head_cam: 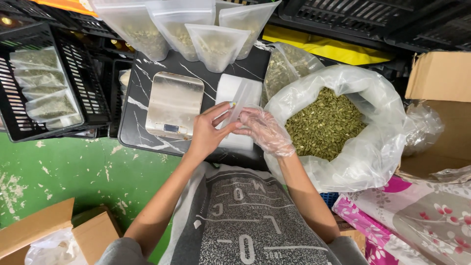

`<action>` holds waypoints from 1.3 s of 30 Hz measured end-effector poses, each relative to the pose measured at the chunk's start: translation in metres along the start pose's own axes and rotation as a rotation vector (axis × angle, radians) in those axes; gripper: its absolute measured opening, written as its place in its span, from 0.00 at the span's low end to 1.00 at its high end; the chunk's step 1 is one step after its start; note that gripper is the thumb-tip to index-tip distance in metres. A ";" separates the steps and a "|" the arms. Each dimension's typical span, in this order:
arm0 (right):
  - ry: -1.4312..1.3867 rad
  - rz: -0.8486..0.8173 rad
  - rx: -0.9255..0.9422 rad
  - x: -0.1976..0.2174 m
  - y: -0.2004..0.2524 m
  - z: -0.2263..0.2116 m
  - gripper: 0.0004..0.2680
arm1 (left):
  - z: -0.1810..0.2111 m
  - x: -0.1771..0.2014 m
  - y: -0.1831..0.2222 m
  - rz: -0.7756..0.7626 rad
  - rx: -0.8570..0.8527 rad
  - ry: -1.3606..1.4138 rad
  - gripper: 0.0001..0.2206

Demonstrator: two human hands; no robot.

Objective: Weighing and packaging dried herbs into small plastic pouches using a digital scale

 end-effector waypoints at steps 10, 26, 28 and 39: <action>-0.038 -0.022 0.136 -0.003 0.006 -0.015 0.13 | -0.001 -0.006 0.007 -0.055 0.006 0.079 0.21; -0.093 -0.034 0.193 -0.002 0.009 -0.012 0.06 | 0.019 -0.002 0.008 -0.085 0.034 0.128 0.23; -0.074 -0.026 0.197 -0.006 0.009 -0.014 0.05 | 0.011 -0.002 0.005 -0.088 0.040 0.135 0.22; 0.010 -0.022 0.223 -0.024 0.007 -0.023 0.06 | -0.004 0.004 -0.004 -0.052 0.008 0.059 0.21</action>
Point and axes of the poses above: each hand's wrist, its own y-axis away from the middle knuckle, its own x-axis out of the back of the hand, z = x × y, the point moved 9 cm from there along -y, towards the middle knuckle, and after that the axes turned 9 degrees about x, right-handed, at the moved point
